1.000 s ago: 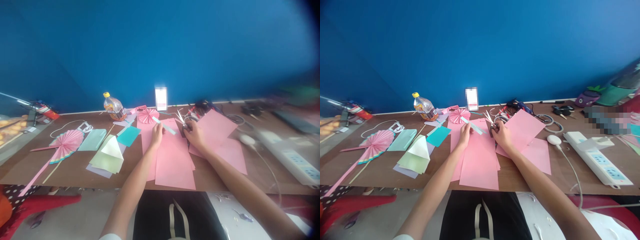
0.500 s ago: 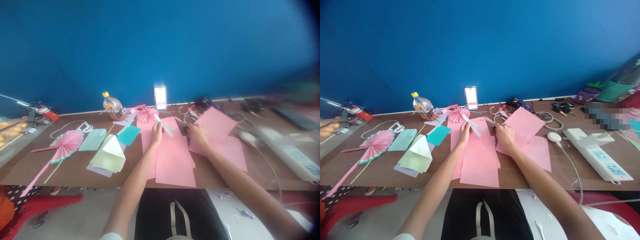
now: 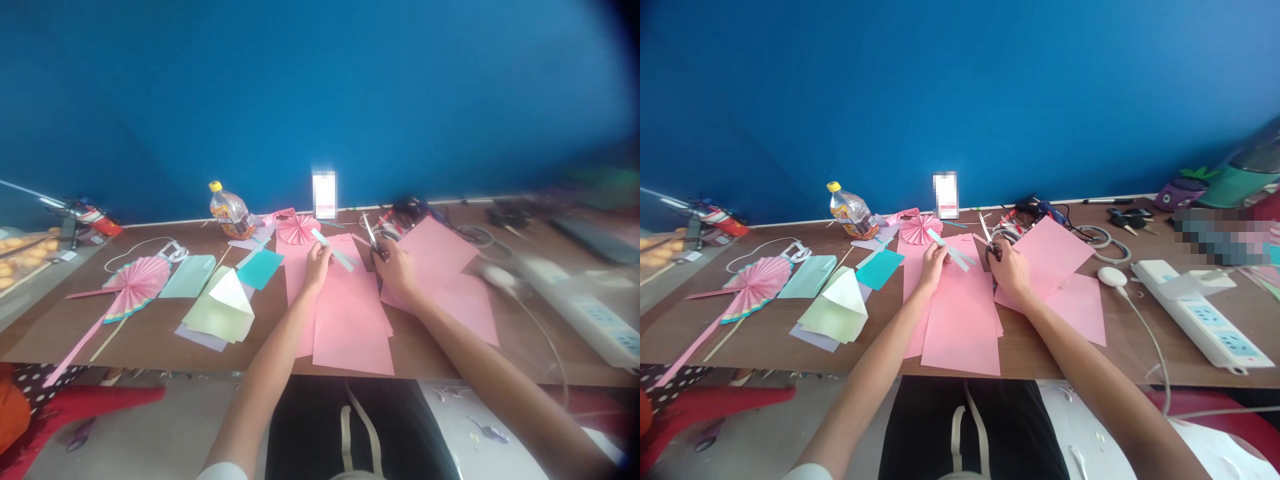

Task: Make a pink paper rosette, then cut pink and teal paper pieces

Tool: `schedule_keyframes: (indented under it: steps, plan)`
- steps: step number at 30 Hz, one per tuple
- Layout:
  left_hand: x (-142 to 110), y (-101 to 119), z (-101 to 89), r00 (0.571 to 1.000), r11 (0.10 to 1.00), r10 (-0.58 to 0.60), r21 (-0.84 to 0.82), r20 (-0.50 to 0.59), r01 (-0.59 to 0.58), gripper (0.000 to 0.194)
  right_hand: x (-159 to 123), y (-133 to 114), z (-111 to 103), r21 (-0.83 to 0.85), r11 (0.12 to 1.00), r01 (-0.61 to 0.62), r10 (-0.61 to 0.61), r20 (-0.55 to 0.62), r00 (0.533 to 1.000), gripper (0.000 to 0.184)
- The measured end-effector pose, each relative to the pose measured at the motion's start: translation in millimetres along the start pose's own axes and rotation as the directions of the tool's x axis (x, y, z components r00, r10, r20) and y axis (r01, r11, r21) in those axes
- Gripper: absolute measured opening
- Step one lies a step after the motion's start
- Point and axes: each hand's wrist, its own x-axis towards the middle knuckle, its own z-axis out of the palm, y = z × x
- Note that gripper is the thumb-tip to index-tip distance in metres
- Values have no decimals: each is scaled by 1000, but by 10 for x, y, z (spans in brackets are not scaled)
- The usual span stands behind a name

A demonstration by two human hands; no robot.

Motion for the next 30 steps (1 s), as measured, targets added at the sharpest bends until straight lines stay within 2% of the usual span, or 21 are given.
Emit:
schedule_keyframes:
  steps: [4,10,14,23,30]
  plan:
    - [-4,10,4,1000,1000,-17,-13,0,17,19,8,18,11,-8,1000,9,-8,46,999,25]
    - [-7,7,-3,1000,1000,-4,5,2,4,21,-10,41,52,-45,993,105,-101,78,992,19]
    - [-10,9,-10,1000,1000,-4,6,4,4,24,-12,60,83,47,987,153,-156,66,986,19]
    - [-15,11,-7,999,1000,-3,10,33,3,24,47,138,201,191,966,172,-179,21,984,25]
    - [-6,16,-1,1000,1000,-9,20,24,9,24,5,98,223,138,967,216,-221,21,975,25]
